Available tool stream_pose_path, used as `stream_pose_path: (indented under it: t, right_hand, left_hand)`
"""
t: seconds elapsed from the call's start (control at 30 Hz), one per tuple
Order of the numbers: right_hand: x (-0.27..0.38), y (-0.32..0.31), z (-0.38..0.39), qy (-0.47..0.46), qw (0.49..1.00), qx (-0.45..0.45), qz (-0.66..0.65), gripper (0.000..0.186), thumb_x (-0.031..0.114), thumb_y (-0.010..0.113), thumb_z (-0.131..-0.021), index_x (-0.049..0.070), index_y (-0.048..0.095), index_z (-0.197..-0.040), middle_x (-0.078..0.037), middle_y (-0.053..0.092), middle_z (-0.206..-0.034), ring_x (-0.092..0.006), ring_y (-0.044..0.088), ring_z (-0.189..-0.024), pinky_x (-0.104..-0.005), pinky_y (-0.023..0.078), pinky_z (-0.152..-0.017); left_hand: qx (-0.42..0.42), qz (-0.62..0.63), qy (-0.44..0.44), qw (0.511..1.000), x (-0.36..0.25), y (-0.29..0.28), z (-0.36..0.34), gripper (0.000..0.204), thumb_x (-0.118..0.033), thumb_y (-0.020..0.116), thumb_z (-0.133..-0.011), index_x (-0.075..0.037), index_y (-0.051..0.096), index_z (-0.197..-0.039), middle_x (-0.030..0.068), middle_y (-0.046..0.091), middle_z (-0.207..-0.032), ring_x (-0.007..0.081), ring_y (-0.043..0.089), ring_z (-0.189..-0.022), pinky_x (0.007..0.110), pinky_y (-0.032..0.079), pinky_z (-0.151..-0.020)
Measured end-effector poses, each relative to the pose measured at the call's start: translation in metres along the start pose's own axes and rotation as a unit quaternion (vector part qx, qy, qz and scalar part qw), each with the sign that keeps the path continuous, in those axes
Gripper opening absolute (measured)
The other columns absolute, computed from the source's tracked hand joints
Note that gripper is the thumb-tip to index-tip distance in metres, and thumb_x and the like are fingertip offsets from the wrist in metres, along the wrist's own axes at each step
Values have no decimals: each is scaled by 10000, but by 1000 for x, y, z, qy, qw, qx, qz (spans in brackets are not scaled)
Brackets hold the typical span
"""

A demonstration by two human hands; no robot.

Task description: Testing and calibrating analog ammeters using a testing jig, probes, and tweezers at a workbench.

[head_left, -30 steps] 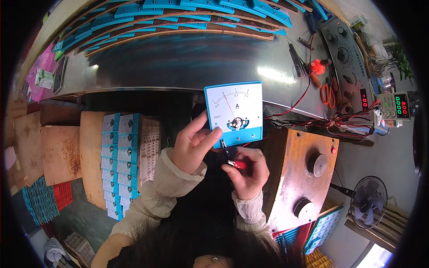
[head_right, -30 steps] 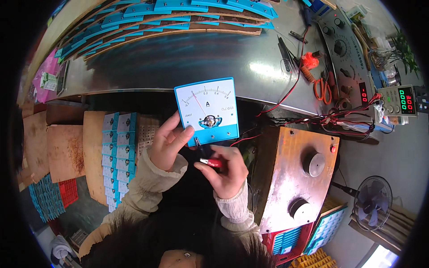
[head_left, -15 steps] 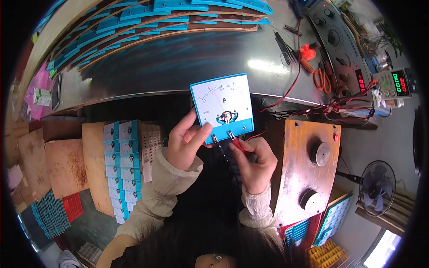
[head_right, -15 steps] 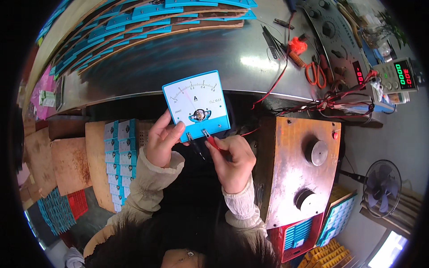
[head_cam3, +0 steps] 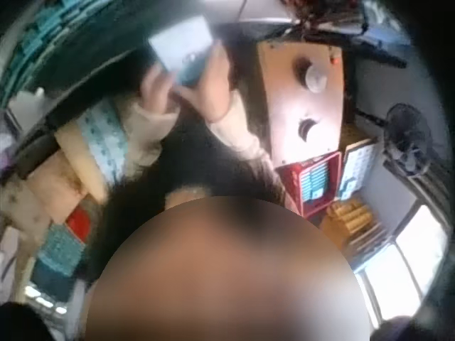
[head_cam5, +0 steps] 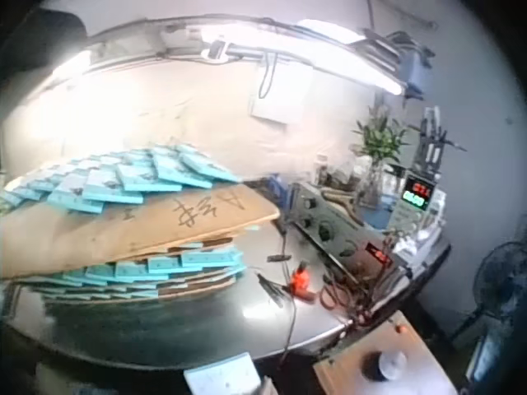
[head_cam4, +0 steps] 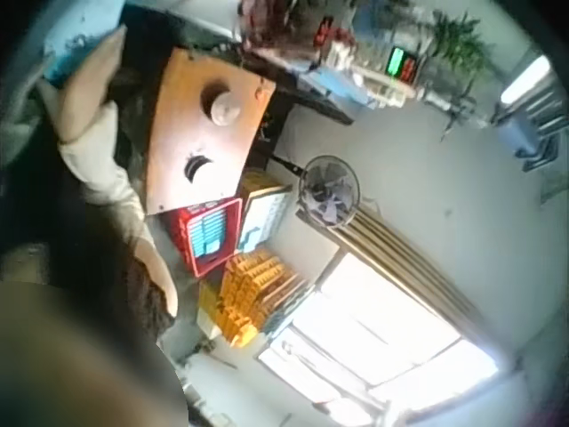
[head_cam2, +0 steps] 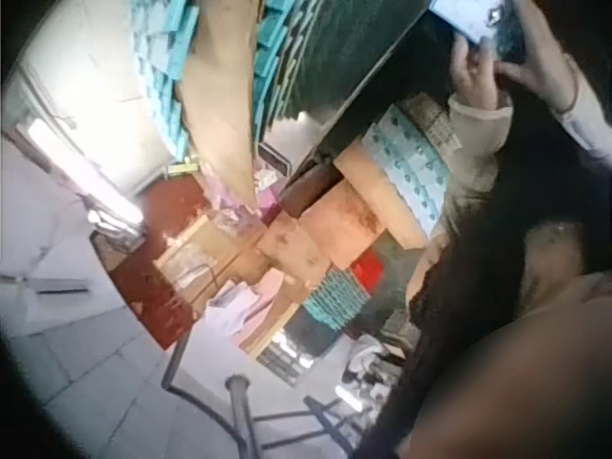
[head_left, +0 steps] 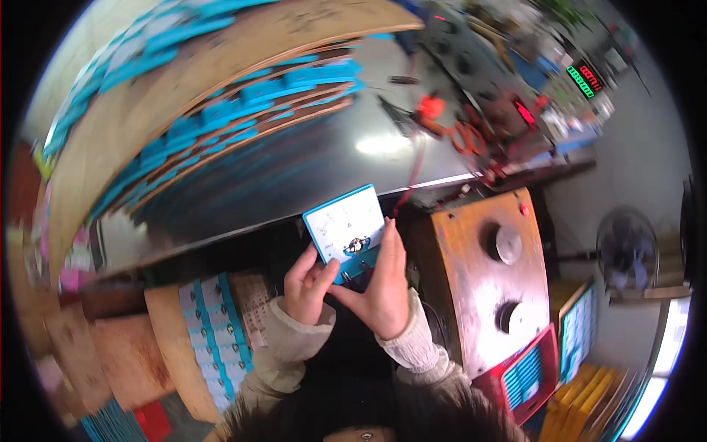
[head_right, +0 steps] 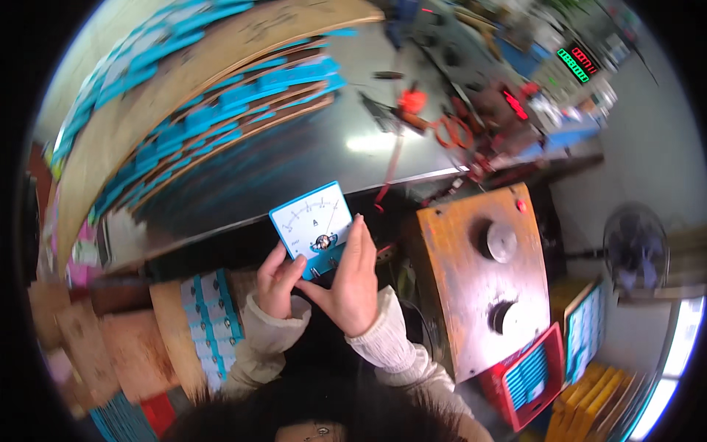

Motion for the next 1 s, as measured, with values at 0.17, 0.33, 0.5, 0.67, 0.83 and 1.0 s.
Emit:
stream_pose_path:
  t: [0.17, 0.33, 0.5, 0.67, 0.83, 1.0]
  right_hand:
    - [-46, -35, 34, 39, 993, -109, -24, 1201, 293, 910, -610, -119, 213, -1497, -327, 456, -1378, -475, 495, -1248, -459, 429, -1056]
    - [-162, -144, 116, 219, 907, -339, 122, 1056, 355, 916, -615, -102, 377, -1400, -257, 549, -1258, -406, 564, -1197, -420, 451, -1032]
    - [-243, -229, 232, 478, 650, -456, 375, 1057, 437, 888, -653, -110, 374, -1397, -281, 559, -1226, -408, 575, -1106, -457, 460, -980]
    - [-263, -228, 254, 429, 654, -485, 391, 1101, 469, 888, -641, -109, 361, -1415, -293, 555, -1218, -426, 534, -1153, -471, 426, -1004]
    - [-262, -226, 254, 408, 669, -505, 362, 1070, 457, 883, -659, -114, 371, -1405, -294, 555, -1197, -429, 532, -1155, -473, 420, -1008]
    - [-262, -226, 255, 418, 666, -503, 358, 1066, 440, 885, -664, -110, 358, -1411, -300, 537, -1241, -426, 521, -1181, -463, 419, -1017]
  left_hand:
    - [151, -47, -35, 987, 14, 47, 8, 569, -22, 557, -993, 66, 328, -1507, 103, 623, -1240, 137, 603, -1062, 281, 472, -949]
    - [262, -161, -77, 948, 31, 47, 3, 568, -98, 536, -1017, 4, 312, -1529, 143, 703, -1097, 120, 653, -890, 252, 514, -828]
    - [193, -181, -87, 960, 38, 17, -31, 405, -125, 521, -1033, 12, 493, -1413, 118, 700, -1081, 81, 639, -865, 204, 493, -784]
    - [196, -184, -51, 962, 28, 20, -45, 363, -114, 524, -1033, 22, 529, -1369, 114, 694, -1080, 93, 654, -901, 216, 497, -803]
    - [188, -147, -65, 969, 30, 27, -32, 358, -110, 527, -1032, 27, 531, -1363, 138, 696, -1089, 108, 665, -897, 224, 505, -808]
    - [190, -152, -88, 966, 38, 25, -21, 352, -107, 527, -1034, 39, 532, -1355, 141, 689, -1092, 127, 675, -899, 220, 510, -810]
Point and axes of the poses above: each hand's wrist, its own z-axis away from the middle knuckle, its own y-axis out of the palm, x = y × z, the point moved 6 cm from there along -z, towards the middle knuckle
